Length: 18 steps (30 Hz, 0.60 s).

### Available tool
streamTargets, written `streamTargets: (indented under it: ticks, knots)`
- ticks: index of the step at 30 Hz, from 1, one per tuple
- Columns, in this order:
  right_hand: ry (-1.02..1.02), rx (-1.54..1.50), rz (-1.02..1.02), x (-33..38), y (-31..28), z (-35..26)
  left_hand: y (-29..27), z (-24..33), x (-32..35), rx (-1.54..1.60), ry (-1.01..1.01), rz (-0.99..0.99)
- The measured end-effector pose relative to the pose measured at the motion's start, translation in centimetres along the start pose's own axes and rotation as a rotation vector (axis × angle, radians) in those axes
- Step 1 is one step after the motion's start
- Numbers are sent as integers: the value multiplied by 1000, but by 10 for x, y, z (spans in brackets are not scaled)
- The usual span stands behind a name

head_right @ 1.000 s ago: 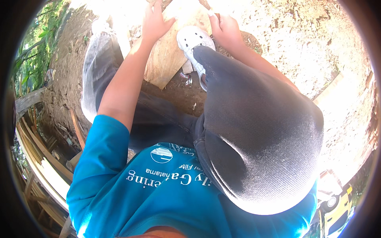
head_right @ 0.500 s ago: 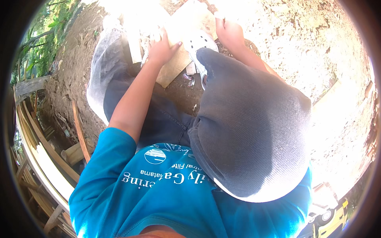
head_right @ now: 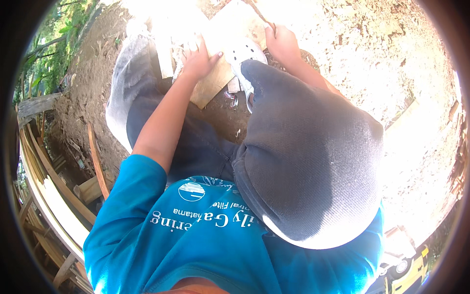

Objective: The person sits on the ground, hammers nails into a wood plank, and then scrapes the edge of another piece of wood using a small knife.

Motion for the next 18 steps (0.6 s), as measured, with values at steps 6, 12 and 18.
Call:
streamTargets:
  ticks: [6,12,18]
  knots:
    - [-120,2,95,-3,2,1,1,2,-1,-16,36,49]
    - [-96,39,-90,-5,-4,-13,4,-4,-3,-16,53,75]
    - [17,43,-128,-4,-18,-14,-3,4,-3,16,52,59]
Point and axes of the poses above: each hand's wrist, its own x-axis away from the middle knuckle, its own y-axis out of the palm, z = x × y, the point moved 6 cm from there along -x, towards the middle knuckle, and after that the axes turned 14 degrees about x, right-handed, at the moved point
